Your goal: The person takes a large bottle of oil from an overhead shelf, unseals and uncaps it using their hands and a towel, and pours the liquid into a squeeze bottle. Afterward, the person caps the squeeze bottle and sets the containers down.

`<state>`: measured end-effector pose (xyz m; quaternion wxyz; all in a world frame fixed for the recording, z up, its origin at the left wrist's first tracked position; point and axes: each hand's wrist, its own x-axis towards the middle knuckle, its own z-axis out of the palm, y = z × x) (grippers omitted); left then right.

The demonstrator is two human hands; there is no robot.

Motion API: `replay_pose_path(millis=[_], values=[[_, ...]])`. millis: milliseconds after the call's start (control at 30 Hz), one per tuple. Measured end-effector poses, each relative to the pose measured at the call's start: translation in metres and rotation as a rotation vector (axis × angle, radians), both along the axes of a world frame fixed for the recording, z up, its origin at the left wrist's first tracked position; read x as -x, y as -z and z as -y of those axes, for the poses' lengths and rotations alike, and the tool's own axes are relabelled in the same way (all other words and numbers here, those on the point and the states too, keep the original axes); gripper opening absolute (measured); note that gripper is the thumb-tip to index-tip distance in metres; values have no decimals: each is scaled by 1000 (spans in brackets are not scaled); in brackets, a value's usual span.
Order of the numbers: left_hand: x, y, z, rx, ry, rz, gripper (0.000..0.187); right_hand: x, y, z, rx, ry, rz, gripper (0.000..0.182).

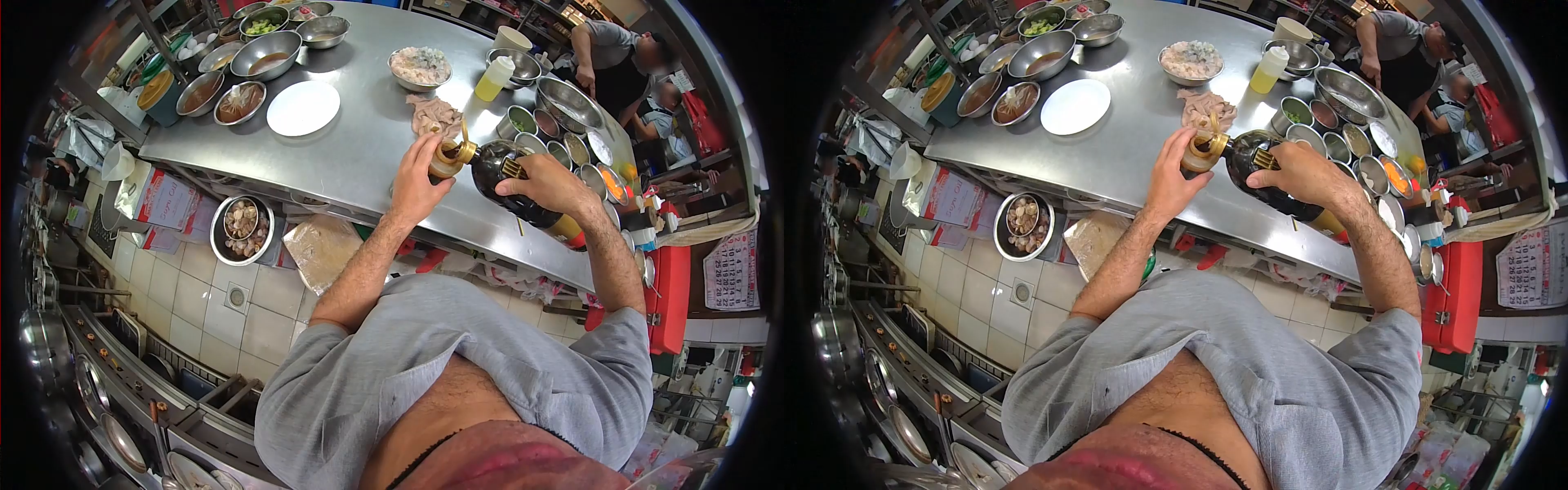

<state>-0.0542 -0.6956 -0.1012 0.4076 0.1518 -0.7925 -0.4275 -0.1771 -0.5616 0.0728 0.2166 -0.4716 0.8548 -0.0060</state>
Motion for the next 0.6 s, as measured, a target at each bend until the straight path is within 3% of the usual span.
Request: replay_pose_path(millis=[600], values=[[-3,2,2,-3,-36,-27,73,-5,0,6,-35,-5,40,52]])
